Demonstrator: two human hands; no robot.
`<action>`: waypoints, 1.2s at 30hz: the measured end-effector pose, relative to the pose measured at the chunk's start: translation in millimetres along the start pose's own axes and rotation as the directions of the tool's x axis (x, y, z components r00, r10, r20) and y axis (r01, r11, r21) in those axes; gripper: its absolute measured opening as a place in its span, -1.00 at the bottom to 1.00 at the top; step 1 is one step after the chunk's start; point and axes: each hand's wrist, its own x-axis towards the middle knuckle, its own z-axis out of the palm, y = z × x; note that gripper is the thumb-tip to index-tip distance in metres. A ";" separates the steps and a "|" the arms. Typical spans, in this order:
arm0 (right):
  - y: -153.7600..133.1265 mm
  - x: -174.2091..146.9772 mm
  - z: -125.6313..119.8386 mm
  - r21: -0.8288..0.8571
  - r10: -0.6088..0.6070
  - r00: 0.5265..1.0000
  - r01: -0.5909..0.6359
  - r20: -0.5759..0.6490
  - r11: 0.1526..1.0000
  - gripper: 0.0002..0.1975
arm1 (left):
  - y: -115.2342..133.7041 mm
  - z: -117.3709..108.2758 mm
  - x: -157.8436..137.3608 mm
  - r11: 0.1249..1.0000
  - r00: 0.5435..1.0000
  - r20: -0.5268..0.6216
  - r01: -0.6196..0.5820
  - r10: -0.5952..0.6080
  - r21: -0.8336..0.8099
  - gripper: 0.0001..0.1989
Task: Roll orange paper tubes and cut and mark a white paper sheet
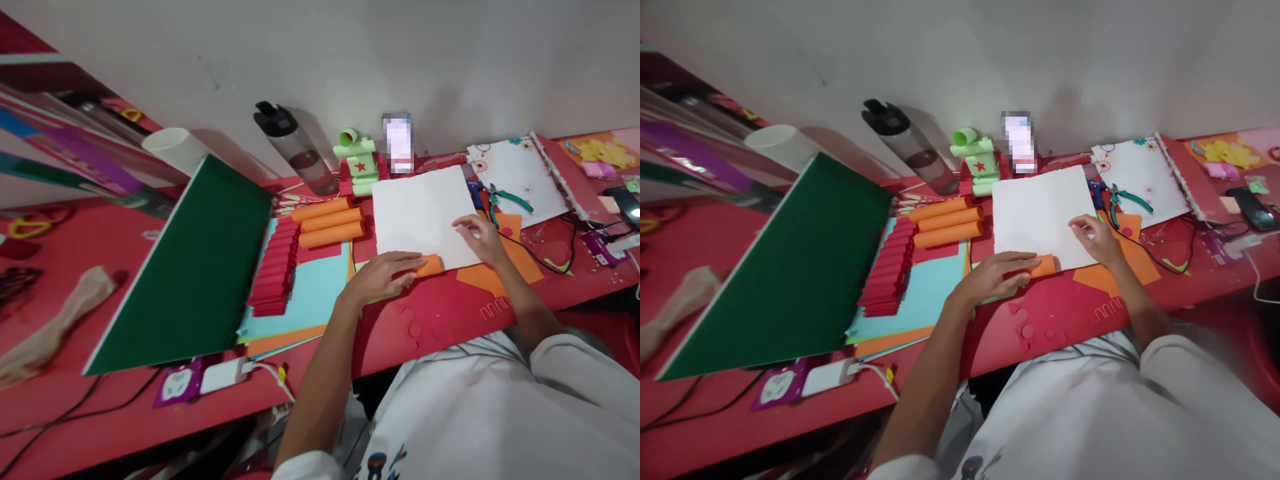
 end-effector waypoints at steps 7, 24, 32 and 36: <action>29.6 3.7 -20.1 -0.253 0.005 0.991 -0.040 -0.135 0.967 -0.77 | -2.9 2.3 -2.5 0.984 0.994 -0.034 -0.095 0.101 0.150 -0.58; 34.9 10.5 -30.0 -0.557 0.180 0.975 -0.224 -0.133 0.800 -0.79 | -11.2 9.0 -6.1 0.980 0.992 -0.051 -0.109 0.119 0.164 -0.56; 35.1 8.8 -29.8 -0.657 0.194 0.973 -0.227 -0.124 0.719 -0.74 | -8.3 6.1 -4.3 0.986 0.996 -0.026 -0.086 0.091 0.140 -0.56; 43.0 9.3 -32.6 -0.662 0.156 0.982 -0.190 -0.110 0.725 -0.76 | -6.6 6.5 -2.8 0.992 0.996 -0.050 -0.066 0.072 0.106 -0.55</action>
